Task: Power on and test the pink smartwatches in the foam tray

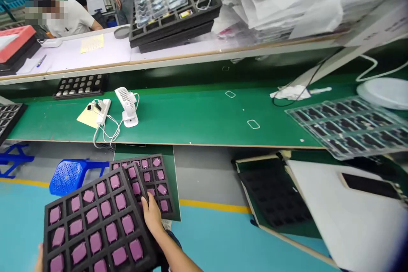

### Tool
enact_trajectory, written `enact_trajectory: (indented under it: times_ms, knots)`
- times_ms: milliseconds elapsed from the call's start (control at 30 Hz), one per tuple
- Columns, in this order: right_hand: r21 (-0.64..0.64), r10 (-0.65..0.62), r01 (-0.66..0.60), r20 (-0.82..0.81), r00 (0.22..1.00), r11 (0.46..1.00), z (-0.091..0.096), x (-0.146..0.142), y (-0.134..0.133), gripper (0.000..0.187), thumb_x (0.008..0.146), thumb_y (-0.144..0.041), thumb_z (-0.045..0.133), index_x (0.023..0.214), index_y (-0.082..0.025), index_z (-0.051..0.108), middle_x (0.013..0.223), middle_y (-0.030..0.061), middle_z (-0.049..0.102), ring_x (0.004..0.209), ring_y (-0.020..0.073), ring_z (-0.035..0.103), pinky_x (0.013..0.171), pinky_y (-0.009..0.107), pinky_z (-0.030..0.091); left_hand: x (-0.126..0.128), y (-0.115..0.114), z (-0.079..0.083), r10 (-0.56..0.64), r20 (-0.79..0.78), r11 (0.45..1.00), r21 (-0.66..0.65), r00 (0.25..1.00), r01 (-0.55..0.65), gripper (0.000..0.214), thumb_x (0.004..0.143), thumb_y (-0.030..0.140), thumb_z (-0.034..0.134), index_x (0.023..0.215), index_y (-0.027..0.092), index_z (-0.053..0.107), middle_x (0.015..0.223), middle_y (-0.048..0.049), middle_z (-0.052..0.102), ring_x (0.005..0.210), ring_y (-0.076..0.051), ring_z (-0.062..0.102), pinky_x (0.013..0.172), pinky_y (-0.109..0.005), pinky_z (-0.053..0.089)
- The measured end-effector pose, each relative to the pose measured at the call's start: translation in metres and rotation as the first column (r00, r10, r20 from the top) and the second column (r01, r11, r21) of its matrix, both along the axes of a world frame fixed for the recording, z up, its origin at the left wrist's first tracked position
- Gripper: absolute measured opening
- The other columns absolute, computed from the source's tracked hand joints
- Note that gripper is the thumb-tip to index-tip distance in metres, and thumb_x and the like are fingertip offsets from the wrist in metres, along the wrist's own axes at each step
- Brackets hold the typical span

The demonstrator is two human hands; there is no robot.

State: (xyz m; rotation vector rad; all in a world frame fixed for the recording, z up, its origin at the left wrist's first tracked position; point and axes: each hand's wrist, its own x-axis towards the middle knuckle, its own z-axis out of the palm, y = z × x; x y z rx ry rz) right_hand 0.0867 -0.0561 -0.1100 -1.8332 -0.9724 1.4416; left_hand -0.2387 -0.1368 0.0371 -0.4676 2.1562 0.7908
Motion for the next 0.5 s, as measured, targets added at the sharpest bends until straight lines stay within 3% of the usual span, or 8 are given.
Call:
enact_trajectory:
  times_ms: [100, 200, 267, 333, 433, 500]
  knots:
    - [0.041, -0.014, 0.012, 0.055, 0.998, 0.999, 0.01, 0.024, 0.01, 0.049, 0.089, -0.053, 0.051, 0.118, -0.015, 0.062, 0.121, 0.0162, 0.066, 0.116, 0.0335, 0.06, 0.1, 0.043, 0.045, 0.009, 0.013, -0.004, 0.044, 0.258, 0.978, 0.185, 0.965, -0.094, 0.085, 0.072, 0.081, 0.049, 0.146, 0.041, 0.039, 0.106, 0.0061, 0.072, 0.109, -0.033, 0.064, 0.084, -0.049, 0.059]
    - [0.116, -0.077, 0.063, 0.119, 0.99, 0.991, 0.027, 0.068, 0.031, 0.052, 0.086, -0.059, 0.048, 0.114, -0.017, 0.063, 0.116, 0.0148, 0.068, 0.112, 0.0324, 0.062, 0.097, 0.041, 0.048, 0.03, 0.041, -0.007, -0.037, 0.445, 0.956, 0.275, 0.895, -0.097, 0.106, 0.059, 0.086, 0.058, 0.149, 0.035, 0.036, 0.106, -0.0005, 0.073, 0.111, -0.038, 0.063, 0.082, -0.055, 0.059]
    - [0.178, -0.129, 0.101, 0.157, 0.979, 0.979, 0.043, 0.108, 0.054, 0.053, 0.084, -0.061, 0.046, 0.11, -0.018, 0.063, 0.114, 0.0145, 0.069, 0.11, 0.0324, 0.063, 0.095, 0.041, 0.049, 0.053, 0.065, -0.004, -0.135, 0.505, 0.948, 0.316, 0.853, -0.037, 0.099, 0.063, 0.075, 0.066, 0.147, 0.028, 0.041, 0.105, -0.0054, 0.075, 0.109, -0.038, 0.065, 0.083, -0.051, 0.06]
    - [0.236, -0.181, 0.134, 0.19, 0.965, 0.962, 0.063, 0.155, 0.084, 0.055, 0.08, -0.063, 0.047, 0.107, -0.018, 0.063, 0.11, 0.0145, 0.069, 0.106, 0.0331, 0.064, 0.093, 0.041, 0.05, 0.084, 0.092, 0.003, -0.274, 0.504, 0.919, 0.389, 0.819, 0.068, 0.078, 0.072, 0.052, 0.072, 0.14, 0.02, 0.049, 0.101, -0.0091, 0.076, 0.104, -0.034, 0.069, 0.087, -0.045, 0.06]
    - [0.312, -0.252, 0.178, 0.218, 0.943, 0.933, 0.093, 0.23, 0.136, 0.053, 0.074, -0.06, 0.053, 0.107, -0.019, 0.061, 0.107, 0.0134, 0.069, 0.102, 0.0327, 0.064, 0.09, 0.042, 0.051, 0.146, 0.141, 0.013, -0.515, 0.468, 0.792, 0.58, 0.719, 0.19, 0.052, 0.078, 0.044, 0.071, 0.123, 0.018, 0.062, 0.099, -0.0103, 0.076, 0.1, -0.032, 0.071, 0.091, -0.043, 0.058]
    - [0.336, -0.281, 0.197, 0.223, 0.933, 0.921, 0.108, 0.277, 0.171, 0.054, 0.073, -0.057, 0.056, 0.11, -0.019, 0.058, 0.097, 0.0104, 0.069, 0.091, 0.0306, 0.066, 0.082, 0.041, 0.054, 0.193, 0.179, 0.016, -0.648, 0.376, 0.639, 0.742, 0.663, 0.204, 0.048, 0.079, 0.044, 0.071, 0.121, 0.02, 0.063, 0.105, -0.0109, 0.075, 0.105, -0.031, 0.069, 0.095, -0.044, 0.055]
